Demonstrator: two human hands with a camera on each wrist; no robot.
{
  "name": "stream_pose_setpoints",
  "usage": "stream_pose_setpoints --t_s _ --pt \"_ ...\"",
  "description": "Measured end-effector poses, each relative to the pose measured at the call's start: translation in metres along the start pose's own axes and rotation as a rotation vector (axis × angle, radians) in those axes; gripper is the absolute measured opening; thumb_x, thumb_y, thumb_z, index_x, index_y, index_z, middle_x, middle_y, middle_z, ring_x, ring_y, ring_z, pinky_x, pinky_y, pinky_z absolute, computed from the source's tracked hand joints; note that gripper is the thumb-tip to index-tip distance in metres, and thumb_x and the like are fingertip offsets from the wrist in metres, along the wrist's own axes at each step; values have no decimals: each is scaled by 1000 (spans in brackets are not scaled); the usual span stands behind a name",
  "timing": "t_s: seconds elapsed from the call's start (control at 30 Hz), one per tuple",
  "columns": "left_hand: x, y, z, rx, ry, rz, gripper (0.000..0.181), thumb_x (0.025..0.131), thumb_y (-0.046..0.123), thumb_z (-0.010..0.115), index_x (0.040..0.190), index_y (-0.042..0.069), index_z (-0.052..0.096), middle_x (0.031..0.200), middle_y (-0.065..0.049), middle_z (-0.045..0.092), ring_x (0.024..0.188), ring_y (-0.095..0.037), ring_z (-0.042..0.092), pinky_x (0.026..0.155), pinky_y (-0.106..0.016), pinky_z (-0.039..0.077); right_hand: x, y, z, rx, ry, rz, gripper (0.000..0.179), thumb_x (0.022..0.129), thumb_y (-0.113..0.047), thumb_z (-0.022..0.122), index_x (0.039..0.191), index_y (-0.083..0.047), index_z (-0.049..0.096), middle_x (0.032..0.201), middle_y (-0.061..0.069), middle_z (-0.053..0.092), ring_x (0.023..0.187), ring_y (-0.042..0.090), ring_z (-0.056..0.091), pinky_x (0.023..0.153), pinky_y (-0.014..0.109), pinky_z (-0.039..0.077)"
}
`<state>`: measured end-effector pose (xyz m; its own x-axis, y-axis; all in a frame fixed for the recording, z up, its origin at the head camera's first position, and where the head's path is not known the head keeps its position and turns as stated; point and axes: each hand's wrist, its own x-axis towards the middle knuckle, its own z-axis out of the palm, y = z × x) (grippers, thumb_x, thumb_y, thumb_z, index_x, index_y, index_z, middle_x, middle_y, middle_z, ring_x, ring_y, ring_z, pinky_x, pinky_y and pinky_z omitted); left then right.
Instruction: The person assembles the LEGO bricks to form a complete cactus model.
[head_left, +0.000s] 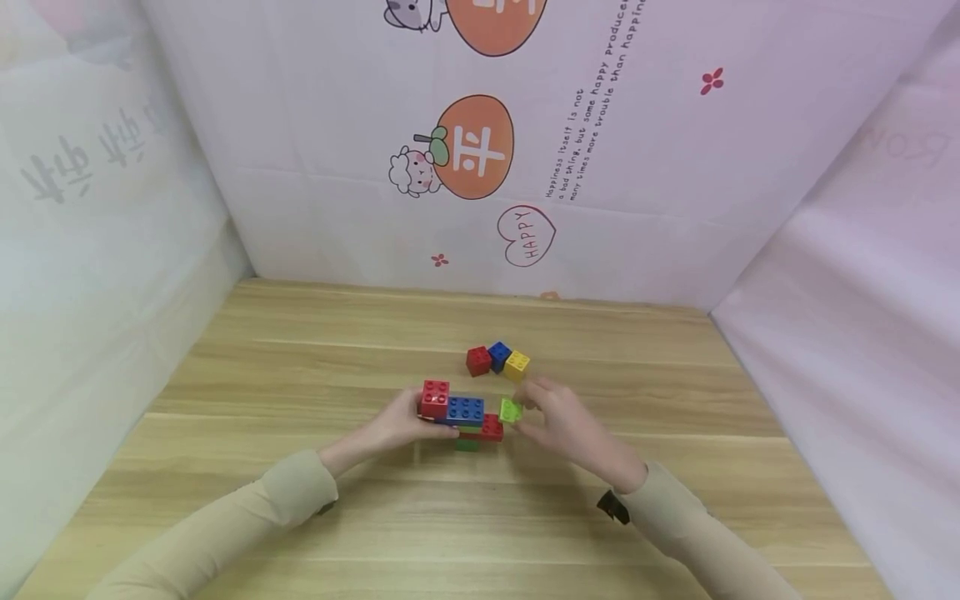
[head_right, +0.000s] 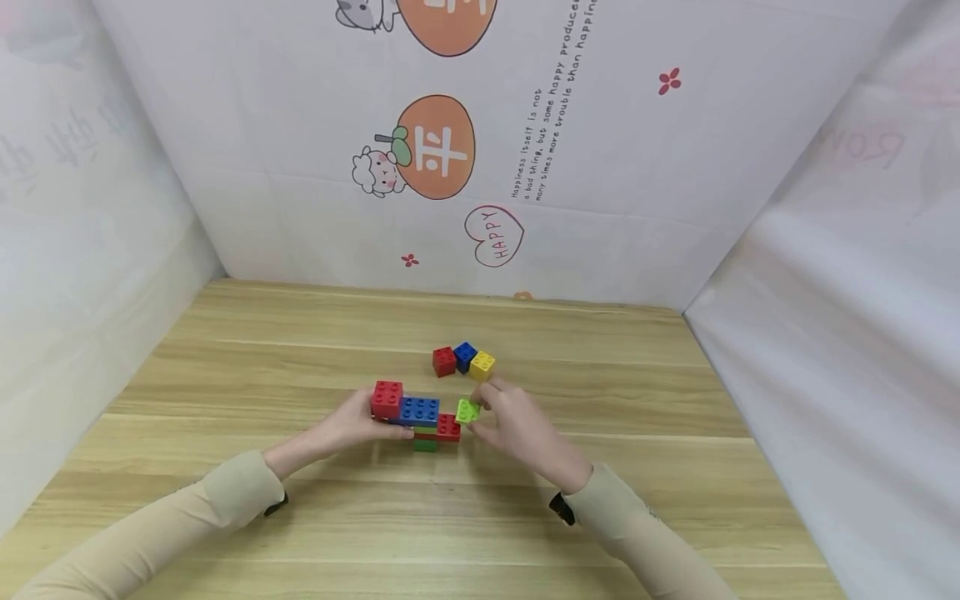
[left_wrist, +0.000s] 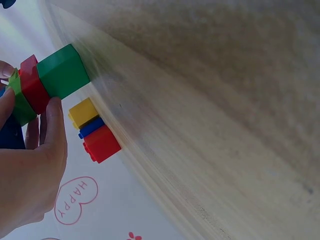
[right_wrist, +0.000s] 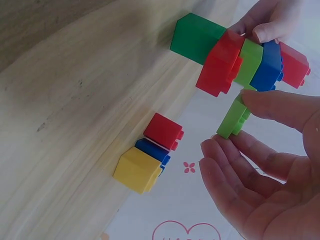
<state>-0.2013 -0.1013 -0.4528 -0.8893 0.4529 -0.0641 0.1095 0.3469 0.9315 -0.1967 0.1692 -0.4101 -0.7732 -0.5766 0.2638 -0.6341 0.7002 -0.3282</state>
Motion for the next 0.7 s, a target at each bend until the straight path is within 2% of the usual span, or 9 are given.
stream_pose_setpoints --t_s 0.37,0.5,0.7 --pt "0 -1 0 6 5 -5 54 81 18 81 128 0 60 125 -19 69 116 -33 67 105 -47 52 -2 -6 1 -7 -62 -8 26 77 -9 81 101 -6 70 96 5 72 86 17 68 76 24 59" --pt "0 -1 0 6 2 -4 55 81 19 81 128 -1 60 125 -20 68 116 -33 67 105 -47 52 -3 -6 3 5 -63 -33 27 77 -8 81 101 -4 69 97 8 72 87 21 69 76 26 60" --pt "0 0 0 5 -1 -4 54 81 18 81 128 -1 60 125 -20 68 117 -33 67 105 -47 52 -4 -5 4 16 -63 -38 27 78 -8 81 102 -5 70 98 8 71 87 22 70 75 30 62"
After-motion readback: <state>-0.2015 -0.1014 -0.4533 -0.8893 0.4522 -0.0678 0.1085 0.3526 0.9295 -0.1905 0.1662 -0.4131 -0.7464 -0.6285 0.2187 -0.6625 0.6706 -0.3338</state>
